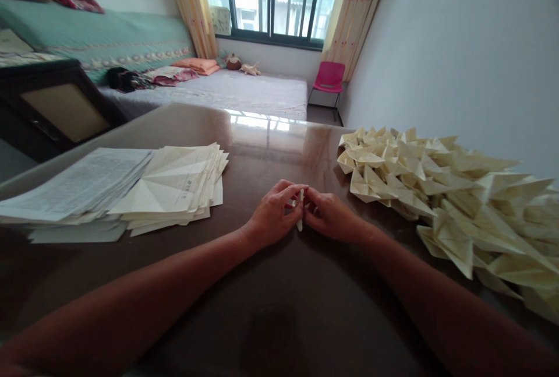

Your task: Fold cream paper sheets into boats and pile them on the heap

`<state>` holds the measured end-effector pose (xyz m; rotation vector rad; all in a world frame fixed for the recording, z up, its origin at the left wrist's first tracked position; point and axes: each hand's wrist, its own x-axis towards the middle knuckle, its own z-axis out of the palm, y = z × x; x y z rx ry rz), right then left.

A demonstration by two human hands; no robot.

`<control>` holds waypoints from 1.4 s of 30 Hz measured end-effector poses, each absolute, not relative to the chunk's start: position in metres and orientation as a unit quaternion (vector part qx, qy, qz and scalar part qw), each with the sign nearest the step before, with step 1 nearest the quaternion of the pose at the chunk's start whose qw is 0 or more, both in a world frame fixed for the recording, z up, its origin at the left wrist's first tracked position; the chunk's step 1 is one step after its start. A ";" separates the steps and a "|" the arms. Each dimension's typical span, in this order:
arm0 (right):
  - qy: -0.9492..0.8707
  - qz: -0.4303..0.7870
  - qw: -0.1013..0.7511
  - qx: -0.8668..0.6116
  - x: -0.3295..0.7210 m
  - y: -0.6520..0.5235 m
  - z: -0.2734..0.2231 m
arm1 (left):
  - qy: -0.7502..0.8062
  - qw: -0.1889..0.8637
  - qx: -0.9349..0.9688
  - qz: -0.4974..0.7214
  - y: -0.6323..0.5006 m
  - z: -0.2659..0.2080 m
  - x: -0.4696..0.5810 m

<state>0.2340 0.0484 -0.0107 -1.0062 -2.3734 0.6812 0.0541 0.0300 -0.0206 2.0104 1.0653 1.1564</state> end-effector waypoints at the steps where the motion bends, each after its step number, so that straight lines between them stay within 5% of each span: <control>1: -0.865 0.262 0.230 -0.362 0.233 0.048 -0.009 | 0.400 0.291 0.754 0.432 0.029 -0.020 0.054; 10: -0.860 0.332 0.204 -0.330 0.237 0.053 -0.003 | 0.397 0.285 0.768 0.414 0.032 -0.017 0.047; 17: -0.853 0.123 0.225 -0.454 0.223 0.041 -0.016 | 0.428 0.100 0.829 0.345 0.026 -0.020 0.052; 29: -0.839 0.063 0.196 -0.503 0.227 0.043 -0.015 | 0.497 0.136 0.813 0.273 0.042 -0.020 0.045; 42: -0.947 0.061 0.099 -0.301 0.256 0.057 0.005 | 0.401 -0.030 0.907 0.129 0.044 -0.008 0.022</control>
